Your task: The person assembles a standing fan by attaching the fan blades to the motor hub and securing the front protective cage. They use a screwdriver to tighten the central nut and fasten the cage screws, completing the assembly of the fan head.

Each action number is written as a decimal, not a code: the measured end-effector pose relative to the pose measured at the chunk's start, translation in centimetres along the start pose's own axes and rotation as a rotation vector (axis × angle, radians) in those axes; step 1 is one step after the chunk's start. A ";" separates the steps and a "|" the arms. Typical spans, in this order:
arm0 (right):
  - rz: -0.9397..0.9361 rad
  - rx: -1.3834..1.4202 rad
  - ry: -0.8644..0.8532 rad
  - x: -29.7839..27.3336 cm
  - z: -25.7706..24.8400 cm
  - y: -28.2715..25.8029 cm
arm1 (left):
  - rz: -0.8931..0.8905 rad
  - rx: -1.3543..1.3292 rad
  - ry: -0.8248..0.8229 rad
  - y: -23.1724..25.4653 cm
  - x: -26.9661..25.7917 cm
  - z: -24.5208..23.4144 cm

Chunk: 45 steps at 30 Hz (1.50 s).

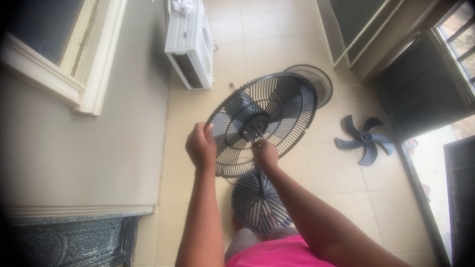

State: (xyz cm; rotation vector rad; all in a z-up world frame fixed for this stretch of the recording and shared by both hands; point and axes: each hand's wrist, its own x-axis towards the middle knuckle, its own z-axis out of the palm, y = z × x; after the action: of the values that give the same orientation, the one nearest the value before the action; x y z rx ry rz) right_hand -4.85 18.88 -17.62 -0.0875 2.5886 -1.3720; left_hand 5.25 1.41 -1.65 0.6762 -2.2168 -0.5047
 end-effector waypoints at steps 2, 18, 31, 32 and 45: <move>0.479 0.471 -0.310 0.5 -0.4 0.4 | -0.014 0.003 -0.006 0.0 -0.1 -0.1; 0.540 0.480 -0.345 -0.1 -1.5 -1.9 | -0.045 -0.045 0.018 0.5 -0.2 -1.4; 0.414 0.503 -0.178 -0.6 -0.1 -0.4 | -0.050 -0.007 0.029 0.1 -0.6 -1.2; 0.739 0.781 -0.289 -0.3 -0.1 -0.2 | -0.066 -0.009 0.019 0.1 -0.6 -1.2; 0.208 0.356 -0.126 -1.8 -0.2 -1.1 | -0.139 -0.208 0.137 0.7 -2.9 -1.9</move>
State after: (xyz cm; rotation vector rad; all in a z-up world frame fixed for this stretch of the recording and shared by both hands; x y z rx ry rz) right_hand -3.23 18.64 -16.30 0.1428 2.1468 -1.6591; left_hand 8.13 3.41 -1.63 0.7336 -1.9664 -0.7261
